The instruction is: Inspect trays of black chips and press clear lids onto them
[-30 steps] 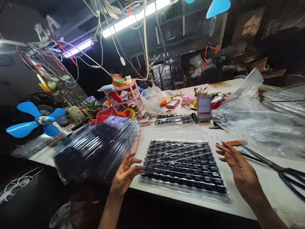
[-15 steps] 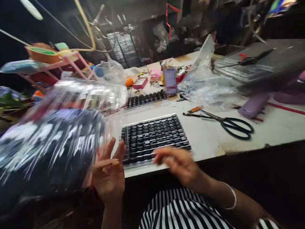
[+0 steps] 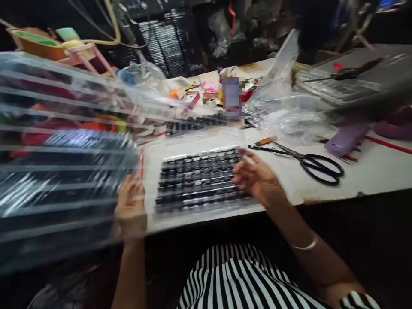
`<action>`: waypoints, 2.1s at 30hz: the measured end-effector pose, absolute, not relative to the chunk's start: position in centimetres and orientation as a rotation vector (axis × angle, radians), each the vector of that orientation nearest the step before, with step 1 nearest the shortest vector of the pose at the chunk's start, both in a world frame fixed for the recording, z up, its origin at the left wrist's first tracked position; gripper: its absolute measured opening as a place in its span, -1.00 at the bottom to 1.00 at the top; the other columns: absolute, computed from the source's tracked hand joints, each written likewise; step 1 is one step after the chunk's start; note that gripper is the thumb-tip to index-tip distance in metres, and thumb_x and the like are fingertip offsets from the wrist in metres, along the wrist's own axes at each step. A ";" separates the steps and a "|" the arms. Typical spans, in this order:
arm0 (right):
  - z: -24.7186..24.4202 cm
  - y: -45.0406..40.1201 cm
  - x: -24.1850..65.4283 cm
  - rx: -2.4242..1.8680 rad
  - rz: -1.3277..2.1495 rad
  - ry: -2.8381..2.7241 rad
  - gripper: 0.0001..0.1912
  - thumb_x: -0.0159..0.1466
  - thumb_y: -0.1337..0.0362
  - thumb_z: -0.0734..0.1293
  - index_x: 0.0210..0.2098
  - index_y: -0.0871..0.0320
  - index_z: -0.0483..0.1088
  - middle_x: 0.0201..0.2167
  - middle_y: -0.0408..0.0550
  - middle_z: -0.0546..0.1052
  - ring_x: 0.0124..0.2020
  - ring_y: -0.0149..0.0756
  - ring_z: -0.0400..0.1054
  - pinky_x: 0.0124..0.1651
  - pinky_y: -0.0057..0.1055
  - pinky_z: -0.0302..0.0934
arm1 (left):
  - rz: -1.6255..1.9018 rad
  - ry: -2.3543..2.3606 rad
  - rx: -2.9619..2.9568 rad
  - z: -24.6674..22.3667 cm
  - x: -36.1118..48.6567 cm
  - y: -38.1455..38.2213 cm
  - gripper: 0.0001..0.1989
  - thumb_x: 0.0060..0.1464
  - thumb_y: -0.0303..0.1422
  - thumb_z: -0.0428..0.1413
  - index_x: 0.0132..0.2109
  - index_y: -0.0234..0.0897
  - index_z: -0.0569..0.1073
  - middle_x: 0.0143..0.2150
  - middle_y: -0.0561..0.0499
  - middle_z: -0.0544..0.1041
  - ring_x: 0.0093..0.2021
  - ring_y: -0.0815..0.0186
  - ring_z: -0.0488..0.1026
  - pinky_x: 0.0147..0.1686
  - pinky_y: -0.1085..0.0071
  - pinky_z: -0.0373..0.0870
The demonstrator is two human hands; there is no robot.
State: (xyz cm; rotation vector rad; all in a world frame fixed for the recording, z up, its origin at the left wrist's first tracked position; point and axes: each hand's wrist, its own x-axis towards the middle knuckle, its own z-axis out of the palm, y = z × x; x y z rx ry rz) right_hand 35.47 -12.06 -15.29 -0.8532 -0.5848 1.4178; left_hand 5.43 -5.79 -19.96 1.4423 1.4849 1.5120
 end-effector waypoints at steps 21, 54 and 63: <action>-18.2 -10.8 39.1 -1.521 1.201 -0.911 -0.04 0.08 -0.04 0.42 0.30 0.29 0.03 -0.65 -0.23 0.40 -0.72 -0.38 0.26 -0.74 -0.47 0.15 | 1.140 1.537 1.594 -22.2 3.5 -2.9 -0.57 0.04 -0.21 0.11 0.03 -0.33 0.48 0.09 -0.15 0.48 0.16 0.11 0.33 0.24 0.14 0.07; -22.3 -7.5 40.3 -1.846 0.374 -2.217 -0.36 0.32 -0.14 0.04 0.33 -0.12 -0.03 0.41 -0.02 -0.26 0.37 0.20 -0.39 0.24 0.19 -0.14 | 0.671 1.602 2.100 -22.2 4.5 -4.6 -0.46 0.23 -0.20 -0.17 0.27 -0.35 0.18 0.35 -0.22 0.09 0.34 0.16 0.01 0.28 0.05 -0.09; -22.3 -9.7 39.8 -1.939 0.389 -1.861 -0.40 0.34 -0.02 0.10 0.28 0.12 0.12 0.38 0.23 -0.11 0.36 0.13 -0.20 0.26 0.13 -0.13 | 0.881 1.569 2.168 -22.1 4.0 -5.7 -0.55 0.24 -0.21 -0.10 0.21 -0.24 0.29 0.34 -0.14 0.15 0.32 0.20 0.08 0.27 0.15 0.02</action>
